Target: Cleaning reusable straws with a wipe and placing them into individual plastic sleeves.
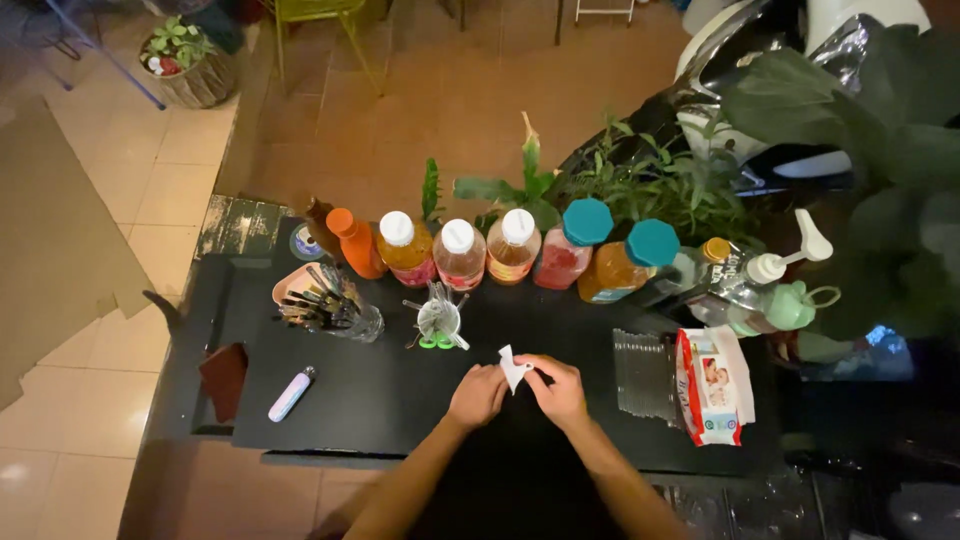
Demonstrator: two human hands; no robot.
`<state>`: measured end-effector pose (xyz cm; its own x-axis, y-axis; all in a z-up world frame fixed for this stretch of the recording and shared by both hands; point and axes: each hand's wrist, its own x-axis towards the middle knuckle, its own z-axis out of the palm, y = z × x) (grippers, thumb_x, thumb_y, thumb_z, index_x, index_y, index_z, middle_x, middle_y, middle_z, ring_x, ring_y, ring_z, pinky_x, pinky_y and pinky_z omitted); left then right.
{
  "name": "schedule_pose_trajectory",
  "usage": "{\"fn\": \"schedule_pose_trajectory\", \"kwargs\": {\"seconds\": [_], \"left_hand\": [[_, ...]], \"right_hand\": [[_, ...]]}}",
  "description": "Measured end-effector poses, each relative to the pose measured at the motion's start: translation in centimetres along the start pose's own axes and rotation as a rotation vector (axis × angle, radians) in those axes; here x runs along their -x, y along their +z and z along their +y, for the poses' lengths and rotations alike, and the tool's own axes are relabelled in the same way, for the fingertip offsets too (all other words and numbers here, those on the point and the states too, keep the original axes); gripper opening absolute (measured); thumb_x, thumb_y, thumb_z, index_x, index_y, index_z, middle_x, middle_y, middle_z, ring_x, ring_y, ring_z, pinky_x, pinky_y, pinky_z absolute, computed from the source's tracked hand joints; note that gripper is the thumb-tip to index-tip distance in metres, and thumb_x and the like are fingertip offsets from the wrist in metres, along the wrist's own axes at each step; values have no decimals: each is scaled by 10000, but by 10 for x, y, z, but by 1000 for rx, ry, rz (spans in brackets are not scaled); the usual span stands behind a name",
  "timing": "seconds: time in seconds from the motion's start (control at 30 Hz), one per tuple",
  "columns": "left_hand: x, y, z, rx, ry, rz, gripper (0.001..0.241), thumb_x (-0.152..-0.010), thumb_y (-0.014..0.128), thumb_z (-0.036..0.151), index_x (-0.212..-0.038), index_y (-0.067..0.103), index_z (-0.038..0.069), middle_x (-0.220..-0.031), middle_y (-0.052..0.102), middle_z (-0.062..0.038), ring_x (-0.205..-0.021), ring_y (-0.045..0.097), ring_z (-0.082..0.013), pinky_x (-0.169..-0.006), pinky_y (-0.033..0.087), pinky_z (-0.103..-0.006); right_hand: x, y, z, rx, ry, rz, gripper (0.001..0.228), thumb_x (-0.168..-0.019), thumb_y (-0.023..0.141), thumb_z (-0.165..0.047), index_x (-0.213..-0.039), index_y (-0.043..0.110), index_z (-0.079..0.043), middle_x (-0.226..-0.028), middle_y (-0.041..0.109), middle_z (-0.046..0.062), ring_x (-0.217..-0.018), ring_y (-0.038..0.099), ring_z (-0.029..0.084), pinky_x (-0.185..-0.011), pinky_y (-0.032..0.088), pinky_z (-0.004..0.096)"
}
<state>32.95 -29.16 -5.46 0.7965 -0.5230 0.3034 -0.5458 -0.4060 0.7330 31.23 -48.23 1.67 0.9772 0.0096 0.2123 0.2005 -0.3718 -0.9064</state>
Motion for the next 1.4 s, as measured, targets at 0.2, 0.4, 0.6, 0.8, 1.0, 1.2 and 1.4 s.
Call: {"fn": "schedule_pose_trajectory", "kwargs": {"seconds": [0.2,0.4,0.6,0.8,1.0,1.2,1.4], "left_hand": [[8,22,-26,-69,-34,-59,88,-912,627,127,-961,639,55,-911,683,-154,-881,635,-360,-796,455,-465],[6,19,-22,-45,-40,-22,171,-902,675,172,-1008,633,45,-899,684,-158,-849,645,-370,-763,462,-472],[8,22,-28,-15,-46,-18,276,-834,722,179,-1032,600,31,-872,674,-153,-834,645,-370,-759,463,-469],[4,11,-17,11,-39,-33,227,-867,741,206,-1005,622,71,-816,672,-108,-775,634,-332,-734,455,-447],[-1,5,-6,26,-65,-40,210,-899,755,251,-932,636,82,-814,675,-87,-774,636,-307,-723,446,-436],[-5,-16,9,76,37,-42,106,-938,671,194,-981,686,98,-890,693,-72,-836,625,-293,-746,439,-423],[8,18,-26,-1,-34,-70,138,-876,730,217,-916,674,97,-823,657,-98,-811,633,-316,-751,462,-441]], "right_hand": [[4,8,3,-21,31,-4,284,-893,652,-8,-1156,752,-49,-1062,790,137,-945,789,224,-836,599,308],[11,15,9,-81,193,-90,210,-939,644,-32,-1110,765,-45,-1044,811,120,-951,788,211,-861,593,300],[17,16,5,-47,126,41,239,-907,637,-15,-1100,774,-49,-1017,809,110,-913,790,206,-813,603,296],[18,13,-14,32,18,124,232,-916,649,2,-1113,760,-52,-1045,790,123,-923,789,193,-795,601,282],[19,9,-6,36,87,130,226,-938,643,-12,-1129,756,-51,-1038,796,123,-938,793,193,-818,601,292],[14,6,-15,-25,80,81,262,-968,583,-11,-1191,715,-50,-1098,781,117,-1013,764,205,-878,579,305],[29,16,12,-6,184,-29,195,-931,667,-52,-1101,763,-58,-1029,806,102,-945,778,183,-847,590,301]]}}
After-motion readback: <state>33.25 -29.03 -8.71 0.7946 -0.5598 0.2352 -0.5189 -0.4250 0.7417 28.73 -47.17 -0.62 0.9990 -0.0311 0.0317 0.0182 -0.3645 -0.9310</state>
